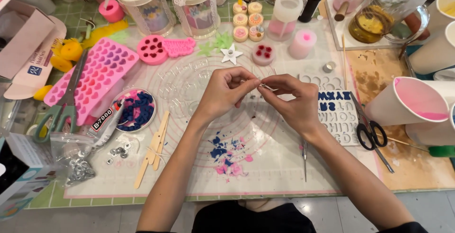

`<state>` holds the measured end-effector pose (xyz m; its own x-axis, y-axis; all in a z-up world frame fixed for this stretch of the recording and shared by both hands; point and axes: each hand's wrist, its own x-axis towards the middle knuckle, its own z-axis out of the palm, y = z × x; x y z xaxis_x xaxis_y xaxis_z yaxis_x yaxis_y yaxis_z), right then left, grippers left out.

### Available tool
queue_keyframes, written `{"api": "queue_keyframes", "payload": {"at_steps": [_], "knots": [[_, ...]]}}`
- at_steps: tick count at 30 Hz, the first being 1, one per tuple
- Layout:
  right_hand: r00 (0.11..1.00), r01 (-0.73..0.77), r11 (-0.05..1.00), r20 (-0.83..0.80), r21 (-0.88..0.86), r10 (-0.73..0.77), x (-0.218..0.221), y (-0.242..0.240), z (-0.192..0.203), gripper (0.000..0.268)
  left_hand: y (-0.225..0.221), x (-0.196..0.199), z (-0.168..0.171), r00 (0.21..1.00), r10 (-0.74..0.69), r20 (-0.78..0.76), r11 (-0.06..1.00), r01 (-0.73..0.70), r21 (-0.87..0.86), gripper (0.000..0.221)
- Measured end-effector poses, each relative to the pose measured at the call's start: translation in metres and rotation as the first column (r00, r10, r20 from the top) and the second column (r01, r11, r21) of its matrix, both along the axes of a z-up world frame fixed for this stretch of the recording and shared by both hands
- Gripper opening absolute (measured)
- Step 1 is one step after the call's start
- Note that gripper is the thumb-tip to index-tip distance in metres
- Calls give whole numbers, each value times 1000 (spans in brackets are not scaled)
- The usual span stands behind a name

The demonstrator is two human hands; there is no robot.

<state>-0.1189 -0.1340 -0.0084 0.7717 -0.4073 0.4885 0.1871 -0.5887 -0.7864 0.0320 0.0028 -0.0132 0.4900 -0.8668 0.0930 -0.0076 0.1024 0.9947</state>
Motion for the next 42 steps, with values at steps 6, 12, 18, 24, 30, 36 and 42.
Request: {"api": "queue_keyframes", "payload": {"at_steps": [6, 12, 18, 24, 30, 36, 42], "knots": [[998, 37, 999, 50, 14, -38, -4, 0, -3, 20, 0, -4, -3, 1000, 20, -15, 1000, -21, -21, 16], [998, 52, 990, 25, -133, -49, -8, 3, 3, 18, 4, -3, 4, 998, -47, -31, 999, 46, -12, 17], [999, 39, 983, 3, -181, -39, -9, 7, 6, 18, 9, 1, 7, 998, -62, 11, 996, 61, 70, 16], [1000, 17, 986, 16, -167, -15, -9, 6, 3, 19, 11, -1, 10, 993, -90, 72, 989, 81, 121, 15], [1000, 3, 989, 11, -151, -1, -9, 8, 4, 19, 13, 0, 13, 991, -117, 59, 984, 108, 142, 18], [1000, -7, 988, 15, -156, 10, -11, 6, 0, 20, 12, 4, 8, 990, -140, 17, 984, 137, 115, 16], [997, -72, 990, -10, -119, 72, -9, 8, 6, 22, 11, 12, -5, 983, -181, -28, 981, 182, 62, 14]]}}
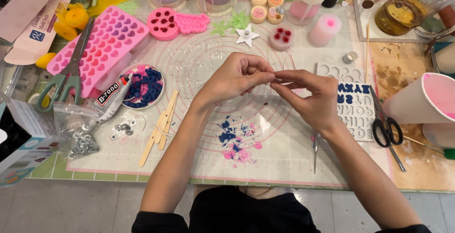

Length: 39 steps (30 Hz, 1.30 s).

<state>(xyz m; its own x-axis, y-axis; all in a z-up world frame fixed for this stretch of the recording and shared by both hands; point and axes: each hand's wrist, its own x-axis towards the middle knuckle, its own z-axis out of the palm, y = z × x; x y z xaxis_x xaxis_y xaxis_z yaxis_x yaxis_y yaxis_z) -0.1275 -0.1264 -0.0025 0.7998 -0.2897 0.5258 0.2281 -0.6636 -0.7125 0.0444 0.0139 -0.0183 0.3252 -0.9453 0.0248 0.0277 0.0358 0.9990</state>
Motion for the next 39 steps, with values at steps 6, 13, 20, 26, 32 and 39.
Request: {"api": "queue_keyframes", "payload": {"at_steps": [6, 13, 20, 26, 32, 39], "knots": [[970, -175, 931, -105, 320, 219, 0, -14, -5, 25, 3, 3, 1, 999, -35, 14, 999, 36, -40, 14], [976, -186, 946, -59, 266, 208, -1, -17, -12, 20, 4, -1, 6, 999, -30, 20, 999, 31, -37, 13], [980, -157, 925, -59, 345, 189, 0, -19, -22, 12, -2, -1, -6, 998, -17, 53, 998, 20, -56, 13], [979, -165, 897, -42, 410, 199, 3, -19, -30, 9, -6, -11, 4, 994, 64, 88, 996, -58, -71, 12], [965, -191, 783, -31, 592, 259, 4, -26, -33, 8, -2, -13, 8, 996, 65, 64, 996, -61, -72, 10], [927, -227, 533, 13, 815, 374, 4, -37, -50, 11, -7, -7, -4, 999, 26, 44, 988, -19, -154, 10]]}}
